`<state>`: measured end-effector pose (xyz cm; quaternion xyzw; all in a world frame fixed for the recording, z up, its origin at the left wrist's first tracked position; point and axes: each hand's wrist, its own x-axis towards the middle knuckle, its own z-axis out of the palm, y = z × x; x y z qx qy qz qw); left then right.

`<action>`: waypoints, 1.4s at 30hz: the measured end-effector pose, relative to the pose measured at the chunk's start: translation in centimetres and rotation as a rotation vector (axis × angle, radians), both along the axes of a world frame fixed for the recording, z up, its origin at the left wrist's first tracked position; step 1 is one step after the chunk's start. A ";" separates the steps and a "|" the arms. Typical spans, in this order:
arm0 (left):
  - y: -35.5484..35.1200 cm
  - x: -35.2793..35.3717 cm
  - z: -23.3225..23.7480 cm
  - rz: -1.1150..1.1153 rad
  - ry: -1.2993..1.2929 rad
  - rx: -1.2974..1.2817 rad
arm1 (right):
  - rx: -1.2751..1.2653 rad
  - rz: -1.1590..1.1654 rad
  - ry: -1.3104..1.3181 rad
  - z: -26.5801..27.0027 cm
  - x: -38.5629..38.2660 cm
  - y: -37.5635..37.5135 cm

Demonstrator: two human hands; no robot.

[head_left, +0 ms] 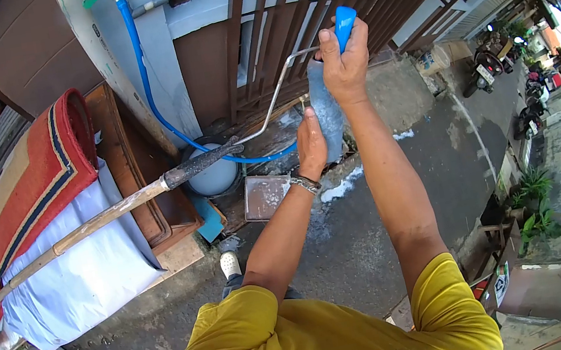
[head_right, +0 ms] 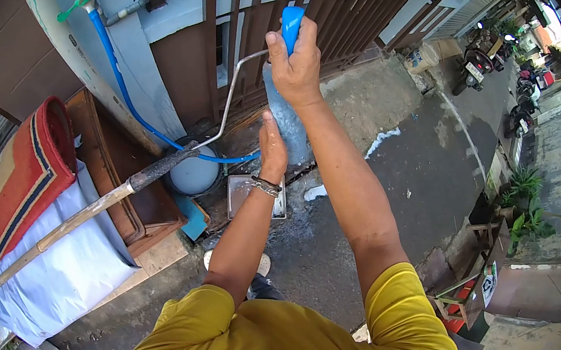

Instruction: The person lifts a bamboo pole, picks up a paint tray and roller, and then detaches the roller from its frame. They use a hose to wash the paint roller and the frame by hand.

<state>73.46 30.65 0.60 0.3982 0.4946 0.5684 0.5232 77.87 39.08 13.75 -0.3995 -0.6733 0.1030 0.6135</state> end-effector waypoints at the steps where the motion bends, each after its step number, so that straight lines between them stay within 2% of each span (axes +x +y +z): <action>1: 0.2 -0.1 -0.2 0.018 0.035 0.038 | -0.005 0.009 0.018 -0.2 -0.1 -0.2; 3: 1.3 0.0 -0.4 0.061 0.108 0.130 | 0.001 0.034 0.057 0.1 -0.2 -0.4; 4: 1.6 0.0 -0.1 0.102 0.091 0.282 | -0.027 0.059 0.078 0.2 -0.2 -0.5; 7: 2.1 -0.8 0.8 0.018 -0.088 0.467 | -0.077 0.092 0.102 -0.3 0.3 -0.4; 9: 2.1 -0.8 1.7 -0.054 -0.186 0.481 | -0.062 0.063 0.087 -0.9 0.5 -0.2; 10: 2.0 -0.7 1.9 -0.086 -0.237 0.483 | -0.064 0.060 0.076 -1.1 0.5 -0.3; 14: 2.4 -1.0 2.5 -0.036 -0.147 0.409 | -0.048 0.058 0.001 -0.9 0.8 -0.5; 16: 3.1 -0.7 2.2 -0.096 -0.207 0.334 | -0.205 0.135 0.109 -0.3 0.8 -1.7; 18: 4.3 -1.2 1.9 -0.164 -0.293 0.345 | -0.282 0.199 0.043 -0.2 1.4 -1.3; 20: 5.4 -1.8 2.4 -0.192 -0.251 0.243 | -0.315 0.245 0.071 0.7 1.2 -1.9; 21: 5.1 -1.7 3.3 -0.200 -0.239 0.303 | -0.350 0.286 0.097 1.3 0.8 -2.4; 23: 6.4 -1.2 2.8 -0.129 -0.168 0.327 | -0.149 0.183 -0.006 1.7 0.0 -2.7; 27: 8.1 -1.5 0.3 -0.258 -0.282 0.279 | -0.207 0.089 -0.005 1.3 -0.8 -4.0; 30: 8.2 -1.9 0.1 -0.306 -0.362 0.187 | -0.268 0.118 -0.151 1.8 -0.4 -5.0; 33: 8.2 -2.5 0.3 -0.345 -0.438 0.090 | -0.363 0.013 -0.133 1.8 0.0 -4.9; 34: 7.6 -2.3 1.4 -0.298 -0.246 0.124 | -0.429 0.007 -0.210 2.6 0.4 -5.0; 35: 6.6 -2.0 2.8 -0.219 -0.045 0.142 | -0.396 0.102 -0.189 2.9 0.8 -4.8; 37: 6.4 -1.0 2.8 -0.163 -0.182 0.286 | -0.259 0.110 -0.146 2.6 0.5 -3.7; 38: 6.3 -0.8 2.3 -0.105 -0.275 0.329 | -0.613 0.274 0.074 4.6 0.4 -4.3; 39: 7.6 -1.0 0.9 -0.094 -0.247 0.331 | -0.667 0.395 0.254 3.6 0.6 -2.7; 40: 6.1 -1.2 3.1 -0.123 -0.311 0.330 | -0.712 0.458 0.423 3.1 1.0 -1.5; 41: 7.3 -1.3 1.9 -0.155 -0.351 0.308 | -0.756 0.506 0.595 2.8 1.7 -0.7; 42: 6.7 -1.8 2.5 -0.189 -0.324 0.273 | -0.764 0.577 0.642 2.8 3.0 -0.4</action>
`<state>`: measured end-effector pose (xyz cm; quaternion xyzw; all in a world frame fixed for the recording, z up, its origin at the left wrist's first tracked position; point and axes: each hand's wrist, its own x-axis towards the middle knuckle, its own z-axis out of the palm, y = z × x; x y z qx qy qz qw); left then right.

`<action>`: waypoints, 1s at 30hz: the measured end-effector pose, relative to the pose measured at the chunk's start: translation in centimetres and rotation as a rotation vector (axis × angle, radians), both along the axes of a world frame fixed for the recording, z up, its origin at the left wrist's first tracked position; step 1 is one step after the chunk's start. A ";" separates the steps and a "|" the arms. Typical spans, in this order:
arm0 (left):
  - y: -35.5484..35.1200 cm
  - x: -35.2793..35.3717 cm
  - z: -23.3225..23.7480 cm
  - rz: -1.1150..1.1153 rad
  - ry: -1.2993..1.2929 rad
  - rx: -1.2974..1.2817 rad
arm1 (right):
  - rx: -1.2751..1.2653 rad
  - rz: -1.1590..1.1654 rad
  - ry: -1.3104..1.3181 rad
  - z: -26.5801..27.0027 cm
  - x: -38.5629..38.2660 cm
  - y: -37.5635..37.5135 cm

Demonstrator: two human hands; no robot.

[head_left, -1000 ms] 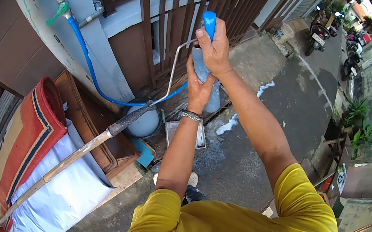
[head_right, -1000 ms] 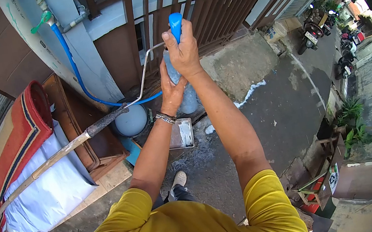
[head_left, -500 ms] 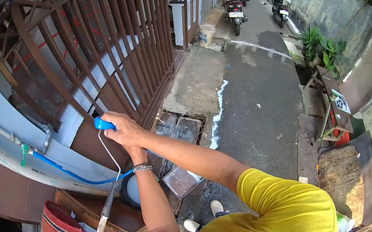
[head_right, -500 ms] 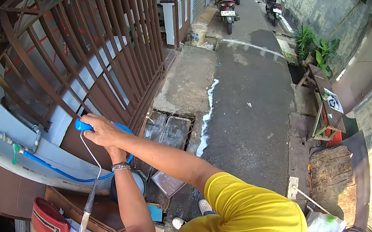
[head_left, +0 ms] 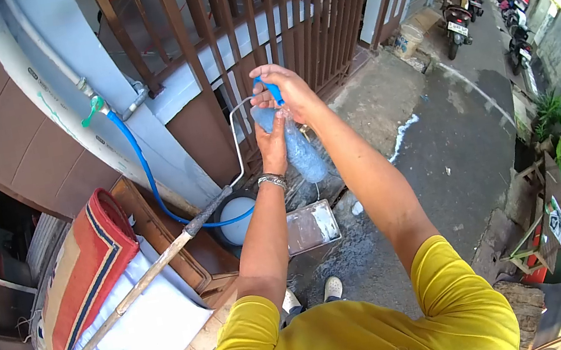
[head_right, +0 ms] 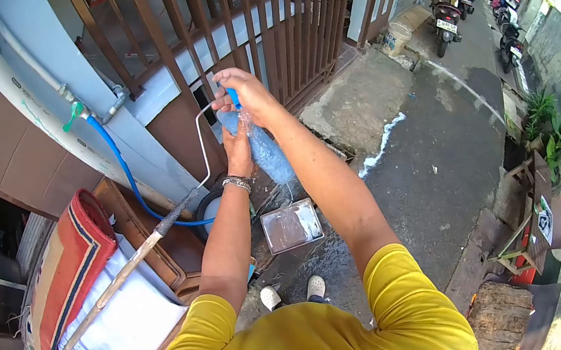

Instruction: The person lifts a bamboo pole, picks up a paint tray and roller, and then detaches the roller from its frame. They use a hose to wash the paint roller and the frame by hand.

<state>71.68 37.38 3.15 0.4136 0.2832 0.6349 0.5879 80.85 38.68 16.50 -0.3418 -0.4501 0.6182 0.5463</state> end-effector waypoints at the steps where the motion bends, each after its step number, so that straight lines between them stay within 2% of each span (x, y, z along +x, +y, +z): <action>1: -0.5 -0.4 0.8 -0.042 0.033 -0.027 | -0.008 0.041 0.067 -0.1 1.3 0.0; 3: -0.6 -0.8 0.8 -0.051 0.068 -0.056 | 0.037 0.059 0.219 -0.8 3.0 0.1; 4: -0.6 -0.8 1.0 -0.059 0.082 -0.069 | 0.091 0.062 0.215 -1.7 4.2 0.0; 7: -2.1 -1.1 3.3 -0.091 0.037 -0.117 | 0.105 -0.153 -0.487 -3.5 6.4 -0.5; 10: -1.8 -0.7 3.1 -0.042 0.018 -0.111 | 0.139 -0.221 -1.181 -3.7 8.4 -3.2; 13: -1.2 -0.2 1.9 -0.002 -0.005 -0.139 | 0.435 -0.324 -1.359 -7.5 10.5 -5.7; 16: -1.3 0.3 1.7 -0.011 -0.031 -0.247 | 0.351 -0.301 -0.940 -10.8 11.1 -8.7; 19: -0.8 -0.4 -0.2 -0.064 -0.007 -0.157 | 0.057 -0.211 -0.829 -11.2 11.1 -11.4; 21: -1.5 -0.7 0.9 -0.129 -0.038 -0.125 | 0.216 -0.301 -0.948 -8.6 10.4 -13.4; 22: -1.5 -0.8 1.5 -0.164 -0.029 -0.067 | 0.212 -0.307 -0.990 -7.7 10.5 -13.9; 27: -2.8 -1.0 3.3 -0.155 0.078 0.036 | 0.243 -0.216 -1.166 -1.3 10.5 -13.9; 30: -3.2 -0.7 3.4 -0.147 0.029 -0.002 | 0.281 -0.165 -1.269 0.9 9.1 -13.1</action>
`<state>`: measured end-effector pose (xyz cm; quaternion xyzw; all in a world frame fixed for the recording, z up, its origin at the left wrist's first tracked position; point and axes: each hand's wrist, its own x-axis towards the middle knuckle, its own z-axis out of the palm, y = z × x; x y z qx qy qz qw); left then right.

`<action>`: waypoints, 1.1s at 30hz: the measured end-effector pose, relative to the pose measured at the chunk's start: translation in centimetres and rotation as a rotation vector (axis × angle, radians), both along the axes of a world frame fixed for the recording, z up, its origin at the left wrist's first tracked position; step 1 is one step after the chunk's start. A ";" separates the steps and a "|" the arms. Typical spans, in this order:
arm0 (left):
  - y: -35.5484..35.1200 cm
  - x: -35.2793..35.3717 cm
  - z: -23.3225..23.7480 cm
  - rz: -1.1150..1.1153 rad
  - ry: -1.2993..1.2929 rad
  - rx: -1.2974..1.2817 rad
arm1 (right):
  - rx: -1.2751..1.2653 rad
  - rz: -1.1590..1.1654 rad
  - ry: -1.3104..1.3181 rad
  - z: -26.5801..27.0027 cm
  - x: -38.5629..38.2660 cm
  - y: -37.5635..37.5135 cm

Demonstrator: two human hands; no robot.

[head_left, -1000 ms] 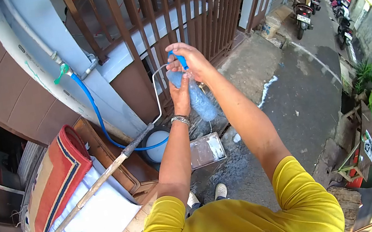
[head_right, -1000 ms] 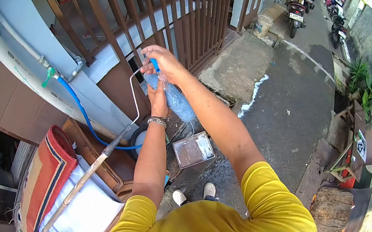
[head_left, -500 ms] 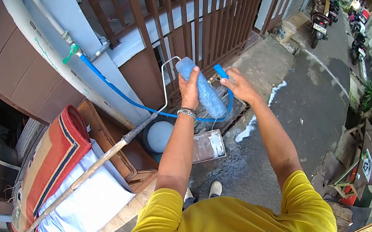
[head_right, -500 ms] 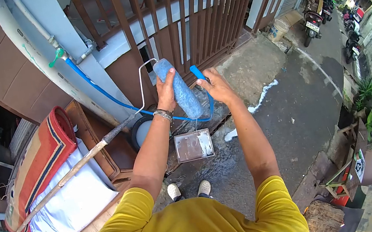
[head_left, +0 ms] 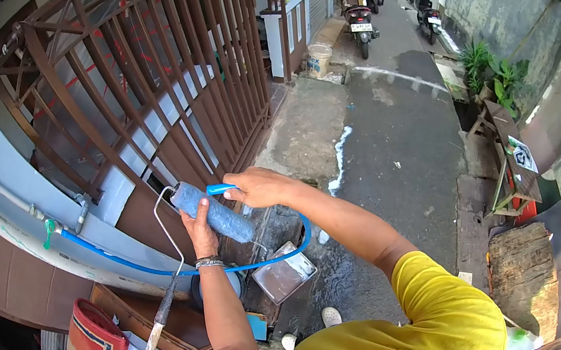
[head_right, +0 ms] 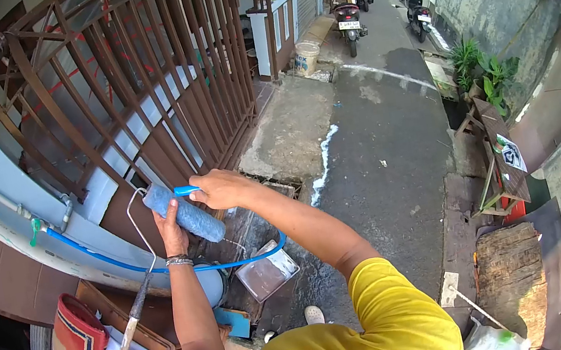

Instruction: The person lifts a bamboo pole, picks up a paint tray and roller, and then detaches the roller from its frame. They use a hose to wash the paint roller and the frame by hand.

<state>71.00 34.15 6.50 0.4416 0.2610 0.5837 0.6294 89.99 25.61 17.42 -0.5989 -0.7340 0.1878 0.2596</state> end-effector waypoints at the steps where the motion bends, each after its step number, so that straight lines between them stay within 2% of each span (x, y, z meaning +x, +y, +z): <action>1: -0.4 0.1 0.3 0.012 -0.007 -0.003 | -0.012 0.012 -0.023 0.4 -0.5 0.0; 7: -0.1 0.0 -0.9 0.036 0.045 0.018 | -0.081 -0.015 -0.061 0.3 -2.3 -1.4; 14: -1.2 0.2 0.2 0.104 0.067 0.028 | -0.121 -0.064 -0.052 -0.1 -3.2 -1.0; 18: -0.2 0.0 1.3 0.130 0.026 -0.005 | -0.123 -0.110 -0.138 2.3 -4.3 -0.4; 22: 2.4 0.2 1.8 0.149 0.121 0.013 | -0.078 -0.110 -0.207 3.2 -5.1 1.8; 26: 1.4 1.2 2.8 0.341 -0.010 0.084 | -0.078 -0.130 -0.273 4.6 -5.8 2.2; 29: 1.6 0.6 2.3 0.216 0.013 0.110 | -0.067 -0.130 -0.293 4.7 -5.6 2.5; 30: 2.7 0.7 1.3 0.290 0.101 0.123 | -0.059 -0.124 -0.292 4.6 -5.6 2.7; 31: 1.9 0.8 2.8 0.316 0.146 0.093 | -0.061 -0.138 -0.301 4.8 -5.6 2.4; 33: 2.3 1.5 2.9 0.410 0.112 0.170 | -0.043 -0.133 -0.314 5.6 -6.1 2.1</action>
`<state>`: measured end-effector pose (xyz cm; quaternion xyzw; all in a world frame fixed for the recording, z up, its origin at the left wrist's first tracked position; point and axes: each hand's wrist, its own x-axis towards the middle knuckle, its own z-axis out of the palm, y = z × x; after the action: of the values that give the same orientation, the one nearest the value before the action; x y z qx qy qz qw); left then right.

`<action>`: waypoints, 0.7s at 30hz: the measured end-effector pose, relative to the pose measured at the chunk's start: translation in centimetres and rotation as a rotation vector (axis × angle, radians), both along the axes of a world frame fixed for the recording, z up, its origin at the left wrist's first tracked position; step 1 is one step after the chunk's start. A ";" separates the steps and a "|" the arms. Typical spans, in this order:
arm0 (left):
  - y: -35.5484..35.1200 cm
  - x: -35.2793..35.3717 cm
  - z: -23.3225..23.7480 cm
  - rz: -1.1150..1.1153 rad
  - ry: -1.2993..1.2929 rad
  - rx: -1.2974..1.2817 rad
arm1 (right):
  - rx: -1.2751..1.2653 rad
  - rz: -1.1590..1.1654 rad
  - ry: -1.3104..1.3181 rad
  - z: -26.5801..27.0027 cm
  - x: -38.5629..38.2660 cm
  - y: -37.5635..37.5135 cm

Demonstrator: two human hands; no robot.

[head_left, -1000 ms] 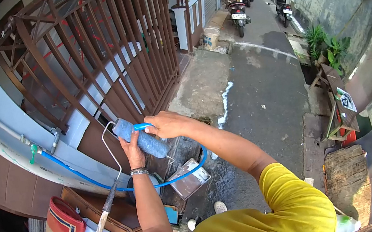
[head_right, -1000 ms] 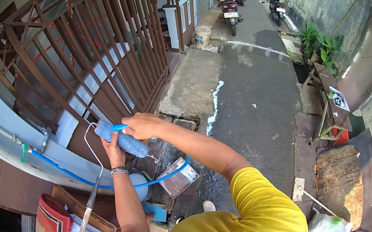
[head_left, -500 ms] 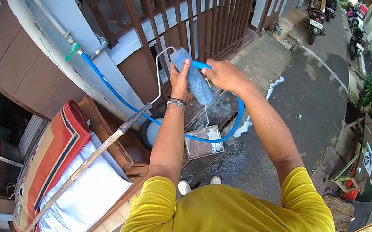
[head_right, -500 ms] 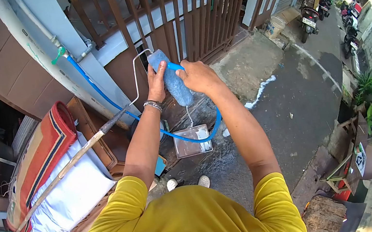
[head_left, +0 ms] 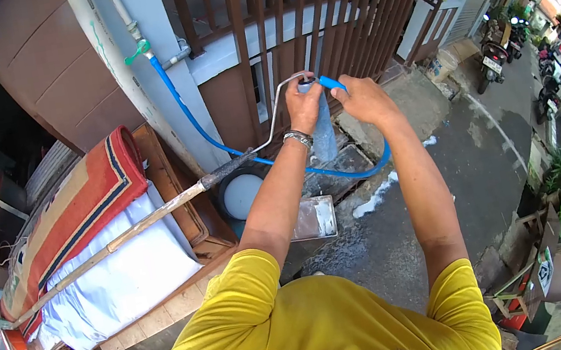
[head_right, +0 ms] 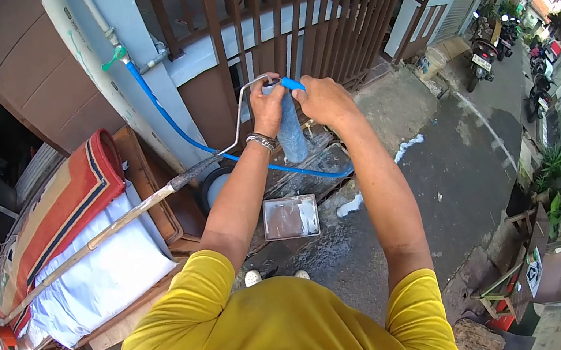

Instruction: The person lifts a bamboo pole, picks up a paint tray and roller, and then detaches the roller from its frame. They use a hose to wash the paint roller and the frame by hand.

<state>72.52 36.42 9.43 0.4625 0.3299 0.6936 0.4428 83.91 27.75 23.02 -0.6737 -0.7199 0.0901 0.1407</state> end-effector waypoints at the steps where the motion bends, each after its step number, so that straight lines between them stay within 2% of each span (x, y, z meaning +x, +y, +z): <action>1: 0.5 0.3 0.0 0.052 0.040 0.007 | 0.018 0.018 0.014 -0.1 0.3 0.2; 2: 0.8 0.3 -0.1 0.107 0.081 0.012 | 0.035 0.038 0.030 -0.4 0.6 0.3; 4: -0.9 -0.4 2.3 0.035 0.126 -0.159 | 0.030 0.046 0.035 0.1 0.2 -0.3; 6: -0.4 -0.2 1.3 0.135 0.167 -0.113 | 0.020 0.049 0.039 -0.3 0.0 -0.3; 7: -0.7 -0.6 1.4 0.076 0.169 -0.128 | 0.010 0.040 0.039 -0.4 -0.1 -0.1; 10: -0.3 -0.1 -0.2 0.232 0.116 -0.047 | -0.025 0.054 0.047 -0.5 -0.5 -0.1; 12: 1.1 -0.2 -2.7 0.145 0.076 -0.007 | -0.064 0.080 0.053 -0.7 -0.6 0.1; 14: -0.1 -1.0 -3.1 -0.153 -0.053 -0.086 | -0.087 0.088 0.066 -1.4 -0.5 -0.2; 16: -1.4 -1.2 -4.9 -0.239 -0.082 -0.059 | -0.074 0.099 0.083 -2.2 -0.6 -0.2; 18: -2.5 -0.9 -7.4 -0.359 0.003 -0.172 | -0.092 0.090 0.079 -2.8 -0.6 -0.7; 21: -4.1 -0.1 -12.8 -0.523 -0.045 -0.272 | -0.133 0.061 0.080 -3.5 -0.6 -1.3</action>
<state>72.43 32.29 -3.38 0.4529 0.2794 0.5155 0.6717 83.28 26.40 19.49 -0.6553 -0.7262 0.1688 0.1212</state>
